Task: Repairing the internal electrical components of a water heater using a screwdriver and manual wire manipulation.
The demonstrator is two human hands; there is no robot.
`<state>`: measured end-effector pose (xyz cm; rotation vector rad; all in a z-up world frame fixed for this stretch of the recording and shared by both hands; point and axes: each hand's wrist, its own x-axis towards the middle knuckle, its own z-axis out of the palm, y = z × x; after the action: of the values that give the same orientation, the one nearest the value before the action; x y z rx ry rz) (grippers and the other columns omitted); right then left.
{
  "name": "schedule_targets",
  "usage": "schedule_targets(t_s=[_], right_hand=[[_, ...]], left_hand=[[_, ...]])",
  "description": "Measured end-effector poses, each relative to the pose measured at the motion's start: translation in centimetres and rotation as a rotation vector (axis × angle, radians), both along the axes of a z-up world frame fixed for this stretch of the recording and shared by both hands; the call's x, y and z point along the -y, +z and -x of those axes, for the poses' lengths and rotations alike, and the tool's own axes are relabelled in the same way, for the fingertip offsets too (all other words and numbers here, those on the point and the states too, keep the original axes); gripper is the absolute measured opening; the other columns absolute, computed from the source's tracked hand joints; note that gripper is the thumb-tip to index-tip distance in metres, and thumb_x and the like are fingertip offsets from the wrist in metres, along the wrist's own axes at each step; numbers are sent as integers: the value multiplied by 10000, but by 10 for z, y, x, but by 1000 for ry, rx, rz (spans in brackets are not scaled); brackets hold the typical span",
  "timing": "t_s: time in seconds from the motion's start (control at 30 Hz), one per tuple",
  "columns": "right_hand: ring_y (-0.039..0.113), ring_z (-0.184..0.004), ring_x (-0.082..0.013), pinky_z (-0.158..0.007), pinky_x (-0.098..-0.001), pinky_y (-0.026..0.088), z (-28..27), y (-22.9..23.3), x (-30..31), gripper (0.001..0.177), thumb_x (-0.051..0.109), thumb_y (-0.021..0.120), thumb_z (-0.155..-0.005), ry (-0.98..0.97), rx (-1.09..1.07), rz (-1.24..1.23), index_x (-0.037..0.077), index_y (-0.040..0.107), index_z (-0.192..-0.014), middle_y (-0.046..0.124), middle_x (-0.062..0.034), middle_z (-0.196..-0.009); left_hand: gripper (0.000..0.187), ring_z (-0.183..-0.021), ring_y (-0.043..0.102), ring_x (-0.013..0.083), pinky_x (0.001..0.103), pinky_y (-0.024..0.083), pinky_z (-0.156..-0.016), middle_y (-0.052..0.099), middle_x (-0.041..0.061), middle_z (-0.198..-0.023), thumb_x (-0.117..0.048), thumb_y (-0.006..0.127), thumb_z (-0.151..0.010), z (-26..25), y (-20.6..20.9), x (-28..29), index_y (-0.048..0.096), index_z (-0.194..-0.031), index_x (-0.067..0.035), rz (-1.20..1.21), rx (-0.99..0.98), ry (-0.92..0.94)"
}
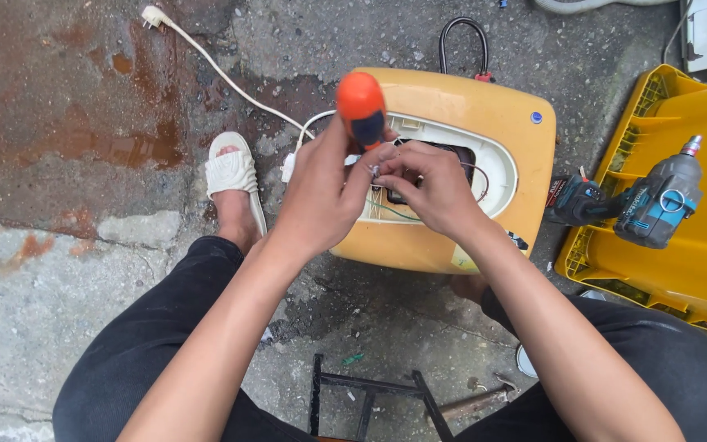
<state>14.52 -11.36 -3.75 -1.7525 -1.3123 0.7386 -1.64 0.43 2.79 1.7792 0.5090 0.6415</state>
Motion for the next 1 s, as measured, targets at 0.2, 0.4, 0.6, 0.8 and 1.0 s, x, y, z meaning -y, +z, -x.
schedule_targets(t_s=[0.2,0.4,0.6,0.8,1.0], right_hand=[[670,-931,-313,-794,-441,575,4,-22,-9,122,59,828,-855,31,343,76,109,780,-955,626,-75,-949],[656,-903,-278,-747,-423,572,2,-34,-12,129,97,818,-863,47,473,102,154,740,-948,550,-21,-864],[666,-893,-257,-766,-390,576,-5,-59,-8,96,58,776,-867,14,551,184,143,750,-905,573,-5,-864],[660,-848,-259,-754,-401,573,-10,-59,-15,62,61,737,-898,20,492,230,86,729,-954,564,-15,-841],[688,-813,-293,-688,-376,572,-13,-17,-16,116,-40,717,-868,79,222,165,31,786,-929,604,-95,-822]], left_hand=[[191,-1021,724,417,492,651,-762,673,227,-1060,-81,538,-1056,-2,-38,-2,549,-1217,22,-20,-18,-84],[218,-1055,707,438,533,641,-819,670,225,-1055,-83,523,-1062,-5,-49,-6,547,-1254,16,1,-83,-90],[205,-978,720,429,547,637,-756,667,209,-1008,-64,531,-1045,-9,-55,-1,559,-1235,7,-34,-90,-130],[223,-978,717,425,545,610,-775,678,216,-1014,-46,543,-1047,-12,-56,-6,555,-1268,-11,-39,-61,-135],[211,-870,729,389,518,599,-737,676,212,-958,-23,527,-1042,-12,-47,-6,570,-1247,5,-10,-76,-163]])
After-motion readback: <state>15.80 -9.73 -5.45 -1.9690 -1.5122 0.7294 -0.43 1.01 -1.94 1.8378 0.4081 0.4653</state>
